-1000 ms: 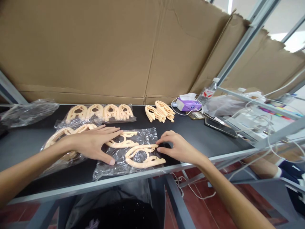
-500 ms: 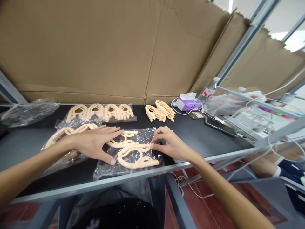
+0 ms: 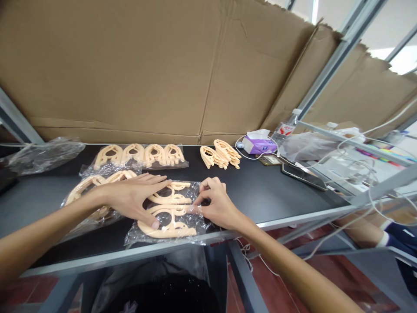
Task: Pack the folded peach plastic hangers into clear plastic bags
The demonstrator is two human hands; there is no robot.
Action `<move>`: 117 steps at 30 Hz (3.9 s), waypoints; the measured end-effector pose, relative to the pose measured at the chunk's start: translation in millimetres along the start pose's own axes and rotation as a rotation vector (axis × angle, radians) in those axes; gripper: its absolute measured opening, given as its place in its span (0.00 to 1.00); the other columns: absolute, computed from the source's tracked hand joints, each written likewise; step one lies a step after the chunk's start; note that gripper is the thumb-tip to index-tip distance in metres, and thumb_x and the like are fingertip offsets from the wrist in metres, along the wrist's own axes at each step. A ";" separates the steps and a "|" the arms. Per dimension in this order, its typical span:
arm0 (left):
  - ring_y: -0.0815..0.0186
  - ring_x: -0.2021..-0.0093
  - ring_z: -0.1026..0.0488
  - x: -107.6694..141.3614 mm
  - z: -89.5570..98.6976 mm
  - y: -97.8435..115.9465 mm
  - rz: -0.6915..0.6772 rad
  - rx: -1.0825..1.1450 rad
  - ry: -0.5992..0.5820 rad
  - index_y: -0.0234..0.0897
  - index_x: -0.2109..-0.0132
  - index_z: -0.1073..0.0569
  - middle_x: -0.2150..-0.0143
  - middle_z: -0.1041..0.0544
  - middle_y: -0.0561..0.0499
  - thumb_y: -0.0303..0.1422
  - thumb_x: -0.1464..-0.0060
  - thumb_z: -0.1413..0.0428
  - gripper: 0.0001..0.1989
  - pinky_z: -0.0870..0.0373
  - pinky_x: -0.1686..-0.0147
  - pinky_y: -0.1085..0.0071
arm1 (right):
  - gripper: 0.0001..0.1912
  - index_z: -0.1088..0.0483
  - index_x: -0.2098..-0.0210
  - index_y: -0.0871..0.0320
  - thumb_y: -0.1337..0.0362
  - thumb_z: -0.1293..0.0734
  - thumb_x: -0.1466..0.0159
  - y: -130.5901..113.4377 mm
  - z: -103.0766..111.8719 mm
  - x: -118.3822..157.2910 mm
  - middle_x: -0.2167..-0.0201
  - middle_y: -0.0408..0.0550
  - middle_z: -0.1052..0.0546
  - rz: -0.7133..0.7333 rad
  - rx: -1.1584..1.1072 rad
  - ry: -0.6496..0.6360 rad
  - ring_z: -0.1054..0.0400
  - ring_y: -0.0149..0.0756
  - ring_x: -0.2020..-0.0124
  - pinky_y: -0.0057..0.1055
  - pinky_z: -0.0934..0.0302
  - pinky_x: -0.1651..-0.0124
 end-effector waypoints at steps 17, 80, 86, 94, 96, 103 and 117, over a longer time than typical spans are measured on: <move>0.45 0.25 0.65 -0.4 -4.0 -3.4 -0.009 -0.003 0.038 0.32 0.24 0.62 0.24 0.65 0.39 0.69 0.54 0.48 0.64 0.63 0.29 0.49 | 0.08 0.19 0.69 0.53 0.57 0.29 0.39 22.3 44.7 -38.8 0.66 0.47 0.20 0.058 -0.063 -0.052 0.28 0.39 0.61 0.39 0.36 0.52; 0.42 0.25 0.64 2.0 -4.1 -2.6 0.006 0.018 0.060 0.30 0.25 0.63 0.24 0.64 0.37 0.71 0.56 0.49 0.67 0.61 0.29 0.48 | 0.19 0.22 0.63 0.52 0.50 0.21 0.49 54.4 87.0 78.8 0.47 0.55 0.21 -0.305 -0.321 0.180 0.29 0.54 0.43 0.50 0.39 0.37; 0.43 0.25 0.64 2.5 -3.9 -1.6 -0.018 0.034 0.071 0.30 0.25 0.63 0.24 0.63 0.37 0.72 0.55 0.50 0.67 0.60 0.29 0.47 | 0.20 0.31 0.63 0.53 0.52 0.22 0.47 42.5 63.3 48.8 0.47 0.54 0.21 -0.202 -0.434 0.112 0.28 0.49 0.45 0.48 0.38 0.38; 0.44 0.25 0.60 1.3 -5.4 -3.0 -0.049 0.030 0.105 0.30 0.24 0.61 0.24 0.59 0.36 0.71 0.55 0.49 0.66 0.61 0.29 0.48 | 0.20 0.34 0.58 0.52 0.55 0.25 0.44 15.0 31.4 -4.2 0.45 0.52 0.23 -0.049 -0.291 -0.039 0.31 0.47 0.42 0.49 0.41 0.38; 0.44 0.25 0.59 0.9 -5.4 -3.1 -0.047 0.028 0.109 0.29 0.25 0.61 0.24 0.58 0.36 0.71 0.54 0.49 0.66 0.60 0.29 0.49 | 0.21 0.32 0.53 0.52 0.57 0.25 0.43 13.2 25.2 -13.6 0.44 0.51 0.25 -0.001 -0.244 -0.088 0.32 0.46 0.41 0.49 0.42 0.37; 0.42 0.25 0.61 1.4 -4.8 -2.4 -0.025 0.031 0.088 0.32 0.24 0.62 0.24 0.60 0.38 0.72 0.56 0.49 0.67 0.60 0.30 0.45 | 0.13 0.21 0.60 0.48 0.53 0.23 0.44 29.2 27.3 -0.6 0.49 0.51 0.29 -0.039 0.035 -0.022 0.35 0.51 0.43 0.56 0.43 0.39; 0.43 0.28 0.47 -0.6 -2.8 -3.5 -0.071 0.074 0.162 0.38 0.25 0.55 0.25 0.47 0.40 0.66 0.58 0.42 0.63 0.50 0.32 0.46 | 0.05 0.17 0.64 0.48 0.58 0.27 0.37 20.2 -5.9 -26.0 0.66 0.47 0.24 0.069 -0.020 0.082 0.32 0.40 0.60 0.42 0.38 0.53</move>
Point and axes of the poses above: each hand's wrist, its own x-axis away from the middle knuckle, its own z-axis out of the back of the hand, y = z × x, the point moved 3 cm from there along -x, towards the middle knuckle
